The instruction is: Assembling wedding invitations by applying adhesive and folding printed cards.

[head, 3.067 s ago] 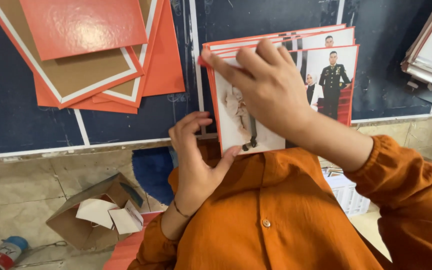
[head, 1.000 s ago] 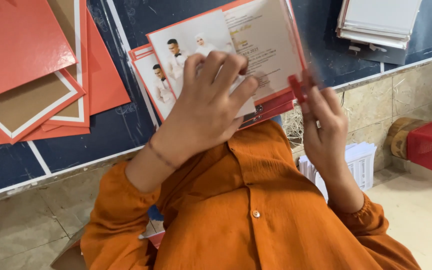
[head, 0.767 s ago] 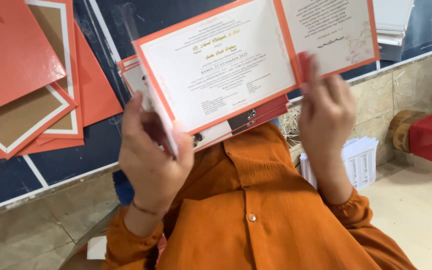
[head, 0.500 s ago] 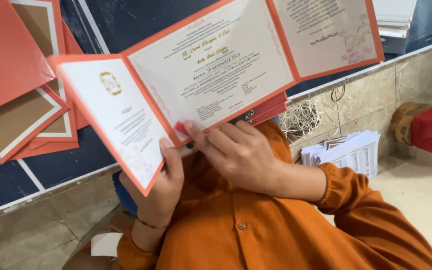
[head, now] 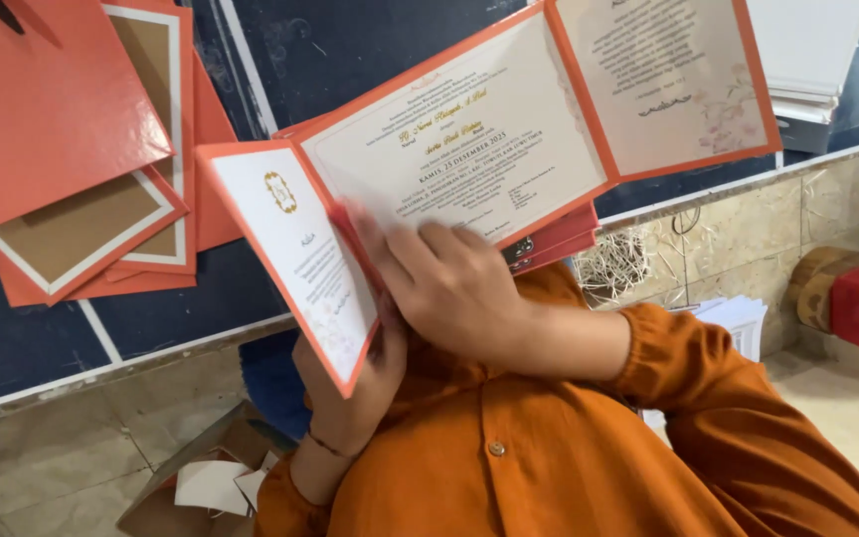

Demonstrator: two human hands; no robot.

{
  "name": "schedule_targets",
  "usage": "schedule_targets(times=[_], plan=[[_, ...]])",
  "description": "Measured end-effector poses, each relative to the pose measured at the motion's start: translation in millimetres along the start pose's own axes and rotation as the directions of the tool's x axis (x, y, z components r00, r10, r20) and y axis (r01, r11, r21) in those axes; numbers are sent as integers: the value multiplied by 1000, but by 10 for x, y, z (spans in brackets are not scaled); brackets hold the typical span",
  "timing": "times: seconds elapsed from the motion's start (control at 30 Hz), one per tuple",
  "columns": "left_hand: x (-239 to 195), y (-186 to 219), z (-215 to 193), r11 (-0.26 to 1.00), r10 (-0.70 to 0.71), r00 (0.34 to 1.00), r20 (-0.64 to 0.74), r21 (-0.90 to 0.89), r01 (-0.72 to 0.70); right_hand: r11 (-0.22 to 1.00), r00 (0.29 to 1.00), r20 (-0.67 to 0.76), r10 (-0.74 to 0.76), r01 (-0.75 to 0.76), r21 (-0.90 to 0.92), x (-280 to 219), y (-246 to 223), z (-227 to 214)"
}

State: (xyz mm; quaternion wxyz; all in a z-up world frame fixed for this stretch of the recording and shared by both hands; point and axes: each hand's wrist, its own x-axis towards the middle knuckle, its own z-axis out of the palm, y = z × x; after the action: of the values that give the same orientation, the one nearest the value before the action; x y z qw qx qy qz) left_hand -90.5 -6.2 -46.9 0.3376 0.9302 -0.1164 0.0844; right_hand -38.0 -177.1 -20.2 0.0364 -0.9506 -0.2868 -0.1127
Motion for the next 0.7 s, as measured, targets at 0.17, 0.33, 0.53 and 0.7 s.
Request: schedule_targets(times=[0.17, 0.33, 0.53, 0.7], plan=[[-20, -3, -2, 996, -24, 1000, 2, -82, 24, 933, 956, -163, 243, -277, -232, 337, 620, 471], [11, -13, -47, 987, -17, 1000, 25, -161, 21, 801, 902, -162, 400, -430, -417, 62, 1212, 227], [49, -208, -255, 995, 9, 997, 74, -103, -1, 816, 899, -280, 337, -427, -388, -793, 1729, -498], [215, -253, -420, 996, 83, 996, 39, -42, -81, 542, 571, -90, 816, -702, 462, -1141, 1906, -742]])
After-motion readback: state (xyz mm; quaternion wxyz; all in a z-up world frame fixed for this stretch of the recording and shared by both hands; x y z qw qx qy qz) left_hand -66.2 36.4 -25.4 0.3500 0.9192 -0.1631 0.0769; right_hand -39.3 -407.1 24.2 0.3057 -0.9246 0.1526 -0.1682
